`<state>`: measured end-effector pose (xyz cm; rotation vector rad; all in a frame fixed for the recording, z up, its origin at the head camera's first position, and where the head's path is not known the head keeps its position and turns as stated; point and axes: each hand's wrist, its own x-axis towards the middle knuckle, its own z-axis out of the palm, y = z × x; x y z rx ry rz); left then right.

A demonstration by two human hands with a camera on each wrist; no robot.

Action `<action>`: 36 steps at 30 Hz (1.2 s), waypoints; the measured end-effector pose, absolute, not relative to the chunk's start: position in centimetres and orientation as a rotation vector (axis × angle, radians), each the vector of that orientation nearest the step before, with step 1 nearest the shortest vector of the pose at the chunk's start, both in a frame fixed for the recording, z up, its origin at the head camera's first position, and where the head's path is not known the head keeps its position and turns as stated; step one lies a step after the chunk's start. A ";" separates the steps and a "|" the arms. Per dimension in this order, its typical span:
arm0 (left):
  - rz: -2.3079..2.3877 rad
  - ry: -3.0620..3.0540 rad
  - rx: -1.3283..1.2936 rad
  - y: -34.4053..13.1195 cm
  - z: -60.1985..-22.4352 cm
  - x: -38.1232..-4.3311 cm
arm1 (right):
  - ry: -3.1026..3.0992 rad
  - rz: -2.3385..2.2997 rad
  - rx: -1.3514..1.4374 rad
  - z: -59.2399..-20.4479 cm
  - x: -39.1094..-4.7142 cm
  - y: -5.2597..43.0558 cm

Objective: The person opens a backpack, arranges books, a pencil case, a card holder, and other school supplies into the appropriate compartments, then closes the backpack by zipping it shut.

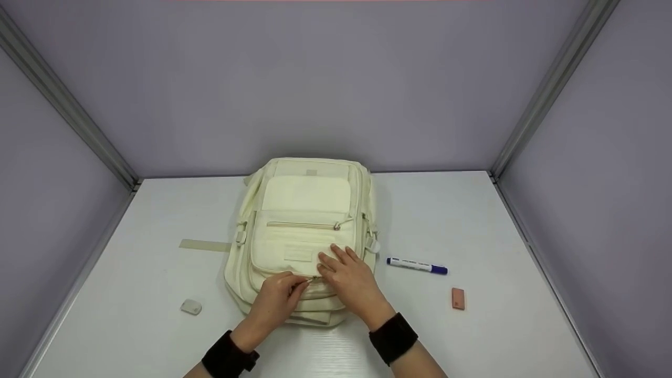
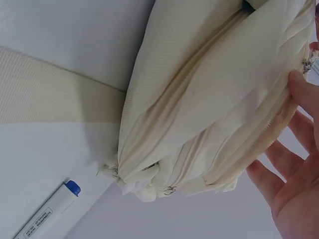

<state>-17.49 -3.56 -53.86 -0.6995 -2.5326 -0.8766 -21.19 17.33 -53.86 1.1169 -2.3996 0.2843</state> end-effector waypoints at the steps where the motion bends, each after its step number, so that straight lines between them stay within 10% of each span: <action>1: -0.883 -2.523 -0.704 -3.7 -53.8 -17.5 | -2.395 0.292 1.122 -53.9 -21.2 17.3; 36: -0.757 -2.486 -0.352 -14.1 -53.9 -19.3 | -2.558 0.744 1.204 -53.0 -21.4 18.4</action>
